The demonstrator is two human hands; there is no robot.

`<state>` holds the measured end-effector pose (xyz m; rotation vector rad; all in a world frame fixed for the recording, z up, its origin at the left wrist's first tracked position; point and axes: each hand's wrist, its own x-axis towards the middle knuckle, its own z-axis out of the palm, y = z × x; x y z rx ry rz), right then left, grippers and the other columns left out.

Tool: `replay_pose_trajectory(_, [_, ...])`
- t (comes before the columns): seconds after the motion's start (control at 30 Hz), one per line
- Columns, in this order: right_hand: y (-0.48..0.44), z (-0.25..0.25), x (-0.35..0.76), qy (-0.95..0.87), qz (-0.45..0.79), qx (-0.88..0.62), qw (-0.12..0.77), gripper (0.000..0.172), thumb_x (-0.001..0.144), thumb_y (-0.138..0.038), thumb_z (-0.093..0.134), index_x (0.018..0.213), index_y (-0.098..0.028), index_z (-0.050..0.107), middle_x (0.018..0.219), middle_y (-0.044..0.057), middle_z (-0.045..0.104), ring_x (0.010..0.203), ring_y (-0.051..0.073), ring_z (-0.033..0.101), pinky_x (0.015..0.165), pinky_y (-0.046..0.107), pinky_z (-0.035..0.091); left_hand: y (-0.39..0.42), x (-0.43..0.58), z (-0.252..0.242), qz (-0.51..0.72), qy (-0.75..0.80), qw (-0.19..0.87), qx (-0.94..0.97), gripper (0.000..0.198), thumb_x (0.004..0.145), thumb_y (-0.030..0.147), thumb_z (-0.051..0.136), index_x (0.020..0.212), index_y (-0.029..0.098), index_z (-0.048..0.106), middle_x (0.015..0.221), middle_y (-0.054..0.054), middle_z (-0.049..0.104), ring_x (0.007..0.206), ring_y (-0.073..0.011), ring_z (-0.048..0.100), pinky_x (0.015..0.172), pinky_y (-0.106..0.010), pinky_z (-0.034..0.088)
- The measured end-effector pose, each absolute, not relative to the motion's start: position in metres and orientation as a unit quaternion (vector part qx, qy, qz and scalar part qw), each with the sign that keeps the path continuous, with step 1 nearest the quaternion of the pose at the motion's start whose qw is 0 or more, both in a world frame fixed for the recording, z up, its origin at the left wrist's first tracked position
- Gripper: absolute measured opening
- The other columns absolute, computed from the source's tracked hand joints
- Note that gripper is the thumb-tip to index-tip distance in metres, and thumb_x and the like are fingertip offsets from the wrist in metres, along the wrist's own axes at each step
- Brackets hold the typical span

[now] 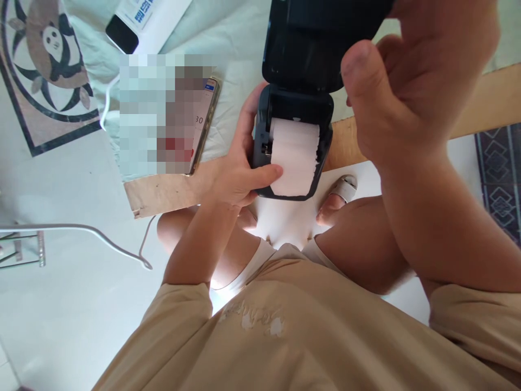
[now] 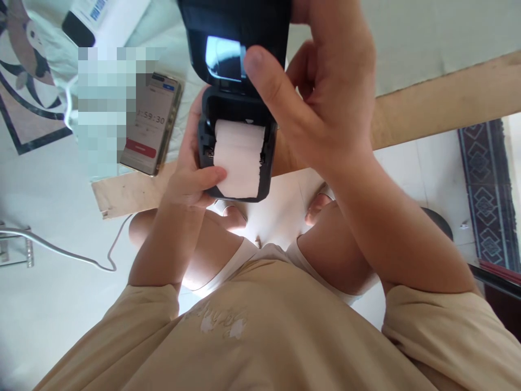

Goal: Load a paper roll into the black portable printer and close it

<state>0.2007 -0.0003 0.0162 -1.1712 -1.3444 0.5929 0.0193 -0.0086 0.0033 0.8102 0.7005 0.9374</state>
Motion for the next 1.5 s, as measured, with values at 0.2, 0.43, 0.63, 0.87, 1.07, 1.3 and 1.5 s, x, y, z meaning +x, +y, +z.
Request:
replay_pose_trajectory(0.2, [-0.008,0.025,0.194,-0.67,0.142,-0.453,0.57,0.012,0.086,-0.031,0.054,0.088,-0.019,0.057,0.085,0.001,0.056,0.087,0.011,0.058,0.061,0.022,0.045,-0.009,0.015,-0.001,0.423,0.324,0.761,0.371,0.084,0.05,0.015,0.079,0.128,0.034,0.052,0.129,-0.001,0.058,0.121,-0.0249,0.057,0.097,-0.031,0.05])
replay_pose_trajectory(0.43, [-0.014,0.023,0.2,-0.796,0.121,-0.433,0.406,0.013,0.077,-0.031,0.063,0.083,-0.02,0.062,0.112,0.008,0.054,0.096,0.015,0.055,0.059,0.025,0.042,-0.012,0.018,-0.004,0.447,0.358,0.741,0.351,0.094,0.057,0.021,0.077,0.14,0.04,0.037,0.109,0.0,0.065,0.117,-0.0259,0.06,0.078,-0.03,0.055])
replay_pose_trajectory(0.63, [-0.017,0.02,0.196,-0.793,0.153,-0.433,0.4,0.018,0.08,-0.035,0.06,0.088,-0.019,0.061,0.117,0.012,0.052,0.108,0.018,0.055,0.064,0.026,0.046,-0.014,0.023,0.006,0.477,0.311,0.753,0.329,0.078,0.056,0.024,0.075,0.127,0.036,0.046,0.11,0.001,0.065,0.124,-0.0253,0.054,0.089,-0.032,0.053])
replay_pose_trajectory(0.87, [-0.03,0.029,0.181,-0.737,0.236,-0.494,0.396,0.048,0.078,-0.044,0.06,0.118,-0.021,0.046,0.123,0.007,0.052,0.112,0.019,0.054,0.07,0.028,0.052,-0.003,0.01,-0.014,0.412,0.246,0.782,0.398,0.055,0.068,0.046,0.072,0.116,0.024,0.053,0.114,-0.008,0.064,0.115,-0.0281,0.059,0.078,-0.034,0.052])
replay_pose_trajectory(1.07, [-0.024,0.014,0.184,-0.733,0.321,-0.461,0.383,0.064,0.073,-0.047,0.062,0.125,-0.026,0.032,0.121,0.003,0.049,0.084,0.012,0.055,0.069,0.028,0.049,-0.004,0.013,-0.015,0.42,0.266,0.765,0.41,0.043,0.066,0.042,0.066,0.105,0.025,0.059,0.1,-0.005,0.067,0.11,-0.0286,0.063,0.075,-0.034,0.054])
replay_pose_trajectory(1.3, [-0.022,0.011,0.186,-0.735,0.33,-0.465,0.368,0.063,0.075,-0.049,0.058,0.126,-0.027,0.028,0.128,0.005,0.046,0.09,0.014,0.056,0.073,0.03,0.05,-0.005,0.011,-0.013,0.419,0.273,0.755,0.425,0.034,0.068,0.037,0.066,0.1,0.025,0.062,0.095,-0.004,0.068,0.111,-0.0286,0.063,0.081,-0.035,0.057])
replay_pose_trajectory(1.5, [-0.026,0.02,0.186,-0.728,0.301,-0.512,0.343,0.063,0.074,-0.043,0.059,0.127,-0.021,0.033,0.116,0.004,0.054,0.077,0.01,0.053,0.066,0.027,0.046,-0.008,0.013,-0.008,0.427,0.29,0.77,0.374,0.031,0.073,0.038,0.065,0.099,0.021,0.063,0.1,-0.005,0.068,0.114,-0.0276,0.062,0.088,-0.034,0.056])
